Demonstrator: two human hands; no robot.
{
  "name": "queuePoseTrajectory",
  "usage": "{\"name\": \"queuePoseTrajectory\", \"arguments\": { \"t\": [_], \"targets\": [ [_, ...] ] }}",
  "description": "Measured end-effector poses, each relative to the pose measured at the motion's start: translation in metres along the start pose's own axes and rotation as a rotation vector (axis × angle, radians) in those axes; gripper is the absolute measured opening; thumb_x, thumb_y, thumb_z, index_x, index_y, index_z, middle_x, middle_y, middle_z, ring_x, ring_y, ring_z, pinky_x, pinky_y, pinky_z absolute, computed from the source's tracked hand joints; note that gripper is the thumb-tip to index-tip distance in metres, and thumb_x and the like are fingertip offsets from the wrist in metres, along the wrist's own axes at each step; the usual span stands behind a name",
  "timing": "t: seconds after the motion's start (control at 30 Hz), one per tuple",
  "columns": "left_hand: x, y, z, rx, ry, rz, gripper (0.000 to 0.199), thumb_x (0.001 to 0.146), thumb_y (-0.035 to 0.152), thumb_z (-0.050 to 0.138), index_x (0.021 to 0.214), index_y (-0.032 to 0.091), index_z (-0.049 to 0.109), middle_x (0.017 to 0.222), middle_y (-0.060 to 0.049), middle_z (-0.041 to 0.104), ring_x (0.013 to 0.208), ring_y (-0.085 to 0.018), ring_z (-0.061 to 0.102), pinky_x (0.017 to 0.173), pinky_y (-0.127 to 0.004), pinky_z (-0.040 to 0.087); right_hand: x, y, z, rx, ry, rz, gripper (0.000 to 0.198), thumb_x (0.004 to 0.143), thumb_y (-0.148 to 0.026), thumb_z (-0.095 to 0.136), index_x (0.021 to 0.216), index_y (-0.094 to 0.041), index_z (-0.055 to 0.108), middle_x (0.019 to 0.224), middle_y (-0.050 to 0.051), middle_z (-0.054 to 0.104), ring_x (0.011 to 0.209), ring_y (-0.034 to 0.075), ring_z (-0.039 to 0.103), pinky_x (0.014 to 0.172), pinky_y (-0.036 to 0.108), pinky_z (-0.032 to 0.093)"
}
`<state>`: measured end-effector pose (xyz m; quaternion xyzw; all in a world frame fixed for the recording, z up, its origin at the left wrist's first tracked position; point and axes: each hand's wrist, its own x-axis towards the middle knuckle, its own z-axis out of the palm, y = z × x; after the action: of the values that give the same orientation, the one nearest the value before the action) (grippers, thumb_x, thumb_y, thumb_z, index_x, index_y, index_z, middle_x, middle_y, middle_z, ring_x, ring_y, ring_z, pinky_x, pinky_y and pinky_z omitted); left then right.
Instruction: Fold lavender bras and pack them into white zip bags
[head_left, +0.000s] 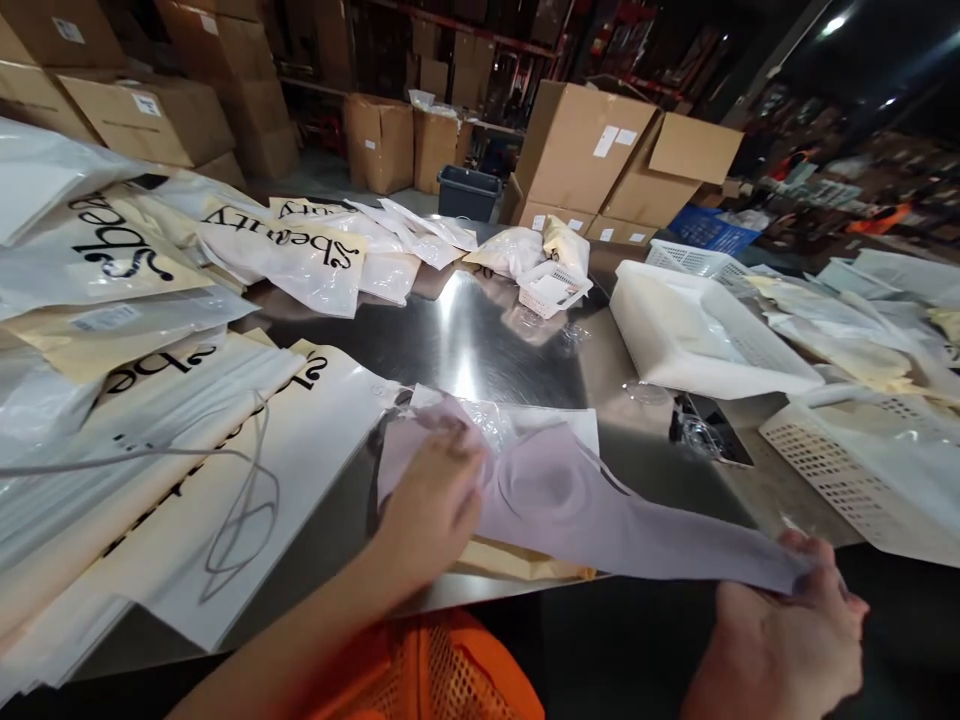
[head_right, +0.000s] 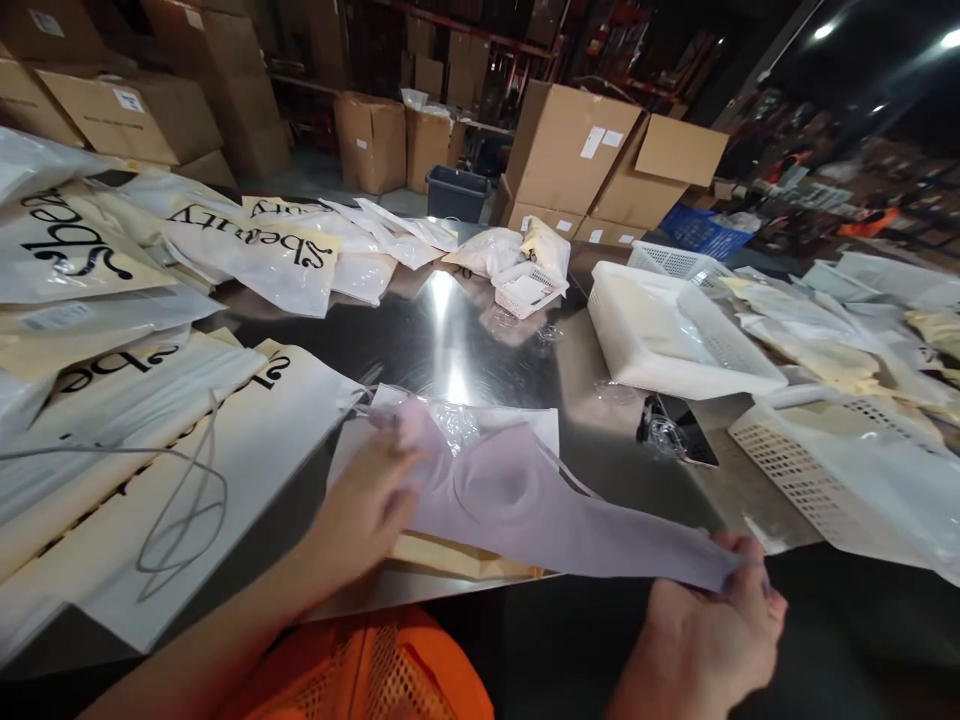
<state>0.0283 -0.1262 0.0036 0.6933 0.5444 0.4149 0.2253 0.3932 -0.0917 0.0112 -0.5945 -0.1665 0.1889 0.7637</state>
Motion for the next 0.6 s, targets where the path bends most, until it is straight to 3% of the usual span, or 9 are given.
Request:
{"name": "queuePoseTrajectory", "arguments": {
  "t": [0.07, 0.1, 0.17, 0.27, 0.33, 0.47, 0.53, 0.6],
  "targets": [
    [-0.01, 0.009, 0.029, 0.213, -0.304, 0.207, 0.024, 0.091, 0.024, 0.055, 0.107, 0.017, 0.071, 0.149, -0.014, 0.048, 0.142, -0.034, 0.038, 0.119, -0.055, 0.031, -0.03, -0.019, 0.028, 0.288, 0.0, -0.071, 0.027, 0.066, -0.012, 0.064, 0.074, -0.028, 0.043, 0.117, 0.004, 0.067, 0.123, 0.023, 0.058, 0.099, 0.047, 0.049],
    [-0.015, 0.01, 0.041, 0.275, -0.387, 0.25, 0.021, 0.091, 0.027, 0.056, 0.1, 0.016, 0.072, 0.15, -0.016, 0.046, 0.143, -0.034, 0.036, 0.119, -0.054, 0.032, -0.05, -0.027, 0.04, 0.336, -0.047, -0.087, 0.028, 0.065, -0.01, 0.067, 0.074, -0.026, 0.045, 0.11, 0.003, 0.068, 0.122, 0.024, 0.059, 0.101, 0.048, 0.048],
    [-0.027, 0.009, 0.057, 0.345, -0.439, 0.292, 0.024, 0.092, 0.033, 0.057, 0.093, 0.014, 0.072, 0.147, -0.019, 0.049, 0.142, -0.034, 0.038, 0.119, -0.05, 0.035, -0.094, -0.04, 0.059, 0.303, -0.159, -0.114, 0.029, 0.07, -0.018, 0.074, 0.075, -0.026, 0.046, 0.113, 0.003, 0.069, 0.122, 0.025, 0.059, 0.103, 0.047, 0.047],
    [-0.046, 0.003, 0.058, 0.342, -0.344, 0.34, 0.025, 0.093, 0.03, 0.054, 0.105, 0.015, 0.07, 0.137, -0.015, 0.06, 0.135, -0.03, 0.049, 0.116, -0.048, 0.04, -0.147, -0.051, 0.075, 0.058, -0.888, 0.068, 0.033, 0.072, -0.024, 0.079, 0.089, -0.027, 0.052, 0.139, 0.004, 0.058, 0.136, 0.025, 0.049, 0.107, 0.045, 0.044],
    [-0.06, -0.002, 0.045, 0.292, -0.246, 0.353, 0.021, 0.092, 0.025, 0.052, 0.103, 0.017, 0.069, 0.128, -0.01, 0.067, 0.127, -0.027, 0.057, 0.112, -0.045, 0.045, -0.159, -0.05, 0.084, -0.112, -1.279, 0.074, 0.038, 0.073, -0.026, 0.079, 0.102, -0.028, 0.054, 0.148, 0.006, 0.05, 0.141, 0.025, 0.041, 0.111, 0.044, 0.039],
    [-0.08, -0.009, 0.012, 0.247, -0.016, 0.331, 0.018, 0.092, 0.017, 0.048, 0.092, 0.02, 0.066, 0.112, -0.005, 0.073, 0.11, -0.021, 0.066, 0.099, -0.036, 0.053, -0.129, -0.027, 0.123, -0.609, -1.512, -0.26, 0.038, 0.083, -0.041, 0.07, 0.118, -0.028, 0.059, 0.136, 0.006, 0.059, 0.127, 0.024, 0.054, 0.108, 0.043, 0.041],
    [-0.083, -0.012, 0.003, 0.263, 0.023, 0.307, 0.017, 0.092, 0.015, 0.048, 0.089, 0.02, 0.064, 0.097, -0.005, 0.074, 0.094, -0.02, 0.067, 0.089, -0.036, 0.055, -0.114, -0.004, 0.148, -0.899, -1.644, -0.329, 0.044, 0.075, -0.044, 0.075, 0.114, -0.025, 0.065, 0.121, 0.006, 0.066, 0.111, 0.026, 0.061, 0.098, 0.042, 0.046],
    [-0.083, -0.017, 0.002, 0.307, -0.017, 0.293, 0.016, 0.091, 0.015, 0.05, 0.081, 0.019, 0.061, 0.081, -0.005, 0.069, 0.079, -0.02, 0.064, 0.076, -0.036, 0.054, -0.112, 0.02, 0.168, -1.041, -1.728, -0.31, 0.043, 0.056, -0.041, 0.087, 0.091, -0.021, 0.072, 0.092, 0.004, 0.072, 0.088, 0.026, 0.065, 0.087, 0.041, 0.05]
  ]
}}
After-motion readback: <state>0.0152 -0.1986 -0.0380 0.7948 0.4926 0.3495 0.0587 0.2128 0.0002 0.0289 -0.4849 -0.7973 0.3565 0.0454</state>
